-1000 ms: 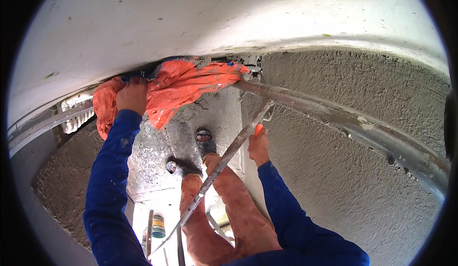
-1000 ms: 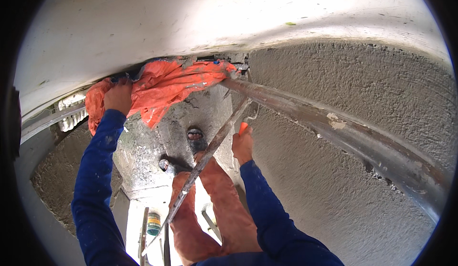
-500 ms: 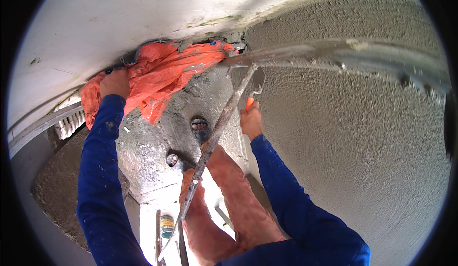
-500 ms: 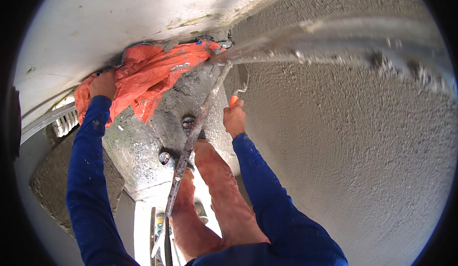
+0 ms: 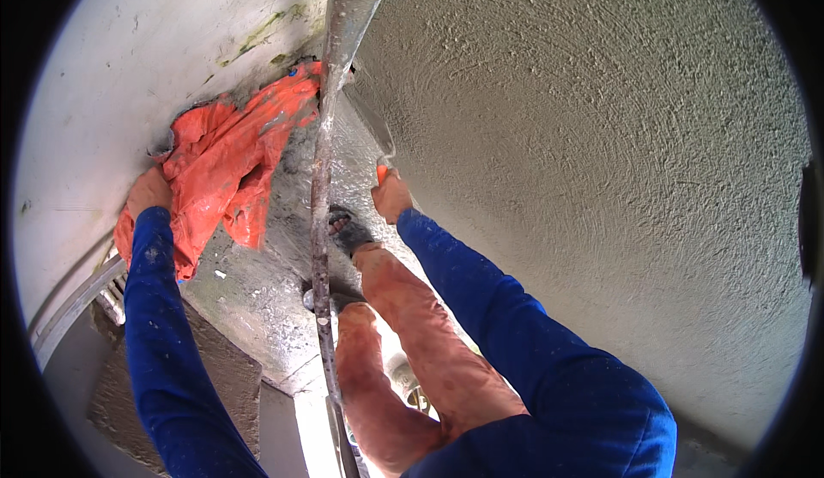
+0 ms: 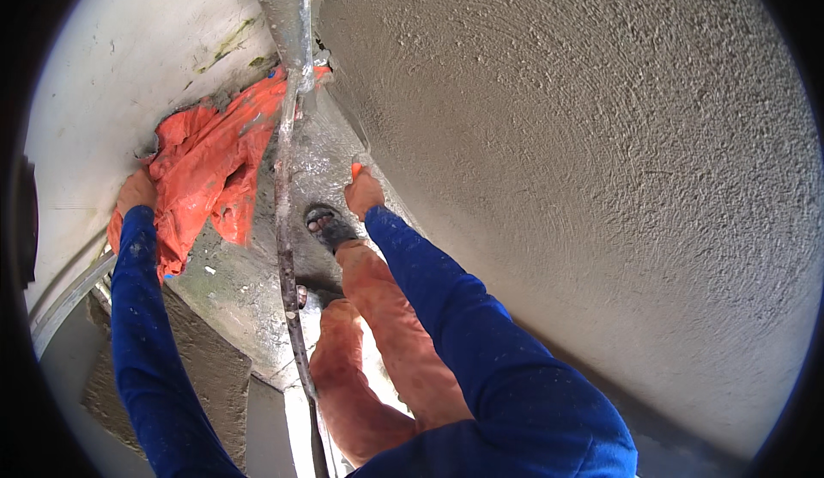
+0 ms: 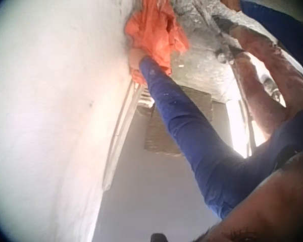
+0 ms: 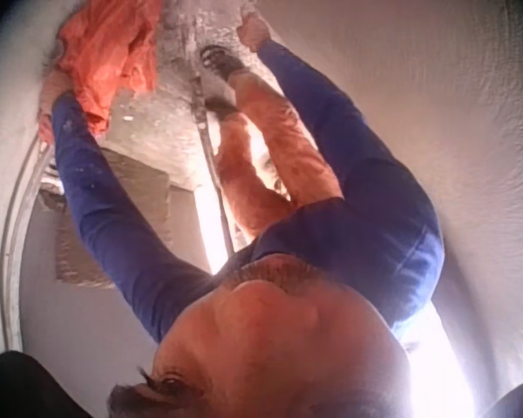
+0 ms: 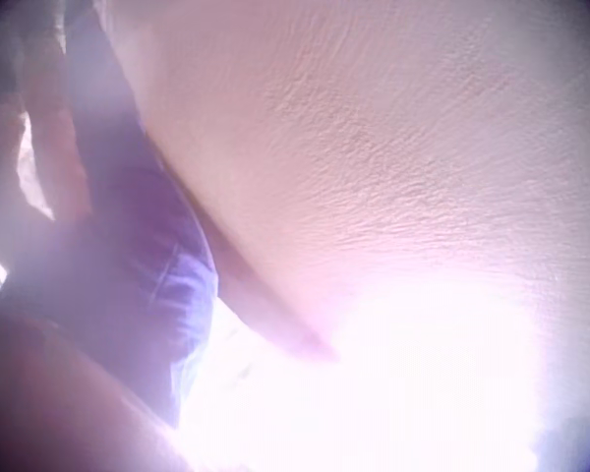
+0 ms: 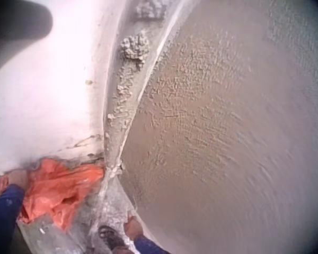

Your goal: The person walks to a construction site and applies cement to a wall using a trowel and a bucket. They scoop cement from the bucket and spread it onto the wall surface, smoothing it out.

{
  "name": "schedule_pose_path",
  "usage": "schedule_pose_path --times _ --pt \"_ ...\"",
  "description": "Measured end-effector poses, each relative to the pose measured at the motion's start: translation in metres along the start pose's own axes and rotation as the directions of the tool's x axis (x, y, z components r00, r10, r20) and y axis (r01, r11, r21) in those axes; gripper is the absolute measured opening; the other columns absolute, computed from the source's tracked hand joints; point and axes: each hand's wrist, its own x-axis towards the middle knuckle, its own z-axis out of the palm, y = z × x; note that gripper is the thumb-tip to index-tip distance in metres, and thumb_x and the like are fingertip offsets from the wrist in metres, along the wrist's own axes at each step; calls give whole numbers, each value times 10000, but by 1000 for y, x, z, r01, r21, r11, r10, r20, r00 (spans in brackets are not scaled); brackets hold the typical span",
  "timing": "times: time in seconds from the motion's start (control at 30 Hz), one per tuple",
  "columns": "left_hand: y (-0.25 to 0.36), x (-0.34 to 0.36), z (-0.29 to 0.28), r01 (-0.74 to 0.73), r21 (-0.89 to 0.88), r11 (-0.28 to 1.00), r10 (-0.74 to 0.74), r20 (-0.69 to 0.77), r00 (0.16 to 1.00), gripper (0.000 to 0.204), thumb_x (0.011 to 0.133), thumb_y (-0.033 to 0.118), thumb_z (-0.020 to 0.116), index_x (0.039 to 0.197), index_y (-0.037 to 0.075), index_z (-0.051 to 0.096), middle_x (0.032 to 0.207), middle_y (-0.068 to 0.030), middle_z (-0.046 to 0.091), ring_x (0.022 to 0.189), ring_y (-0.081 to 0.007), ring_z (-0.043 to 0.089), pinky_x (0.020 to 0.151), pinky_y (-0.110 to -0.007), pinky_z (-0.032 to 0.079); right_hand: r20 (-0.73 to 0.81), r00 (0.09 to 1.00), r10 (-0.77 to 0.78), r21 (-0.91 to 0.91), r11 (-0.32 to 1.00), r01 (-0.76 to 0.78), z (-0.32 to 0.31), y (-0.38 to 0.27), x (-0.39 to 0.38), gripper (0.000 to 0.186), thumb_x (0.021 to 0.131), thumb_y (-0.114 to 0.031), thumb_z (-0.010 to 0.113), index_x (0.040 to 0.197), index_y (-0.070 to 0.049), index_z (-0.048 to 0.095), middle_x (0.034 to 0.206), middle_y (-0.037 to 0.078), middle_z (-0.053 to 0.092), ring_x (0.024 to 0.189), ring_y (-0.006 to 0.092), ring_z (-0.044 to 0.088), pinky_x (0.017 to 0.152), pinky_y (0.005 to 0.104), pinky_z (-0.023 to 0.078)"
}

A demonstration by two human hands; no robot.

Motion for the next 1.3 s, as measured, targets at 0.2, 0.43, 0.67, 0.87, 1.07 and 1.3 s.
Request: schedule_pose_path --times 0.2,0.43,0.67,0.87,1.07,1.3 --pt "-12 -3 8 1 40 999 -2 6 1000 212 813 156 437 881 83 625 880 -189 623 836 -341 610 730 -435 487 -13 1000 -25 92 995 26 -8 -13 -38 344 753 -137 549 993 47 384 779 293 582 771 444 571 687 496 457" --pt "-7 -2 3 3 20 1000 -3 -6 1000 242 827 184 417 875 77 628 870 -200 621 829 -350 609 724 -436 485 -98 992 -79 89 992 88 -32 -35 -4 326 752 -130 548 966 35 365 771 295 578 761 449 567 682 501 453" --pt "-6 3 13 -29 -9 1000 29 -31 999 253 830 180 406 870 66 627 887 -197 620 847 -349 604 738 -442 479 -40 998 51 22 998 -50 0 1 6 342 751 -139 536 992 39 370 794 291 583 785 444 570 701 492 458" --pt "0 -10 4 47 9 999 -48 76 996 249 829 186 408 882 78 626 914 -184 620 886 -338 597 763 -427 476 20 999 37 61 997 -38 0 10 -45 343 746 -132 541 990 34 366 786 297 580 773 450 570 694 501 459" --pt "1 -6 -2 77 -12 997 -75 109 991 256 842 204 394 954 102 600 962 -177 612 903 -335 593 779 -431 469 -55 997 -49 86 995 54 -39 -36 -16 330 750 -137 542 963 35 358 772 312 569 759 465 559 682 512 449" --pt "1 -7 1 71 -23 997 -69 77 995 249 841 197 386 946 105 593 949 -174 617 898 -336 595 778 -432 469 79 997 11 6 1000 -11 -33 -33 -12 325 743 -122 533 971 44 370 814 312 575 790 456 564 706 496 455"
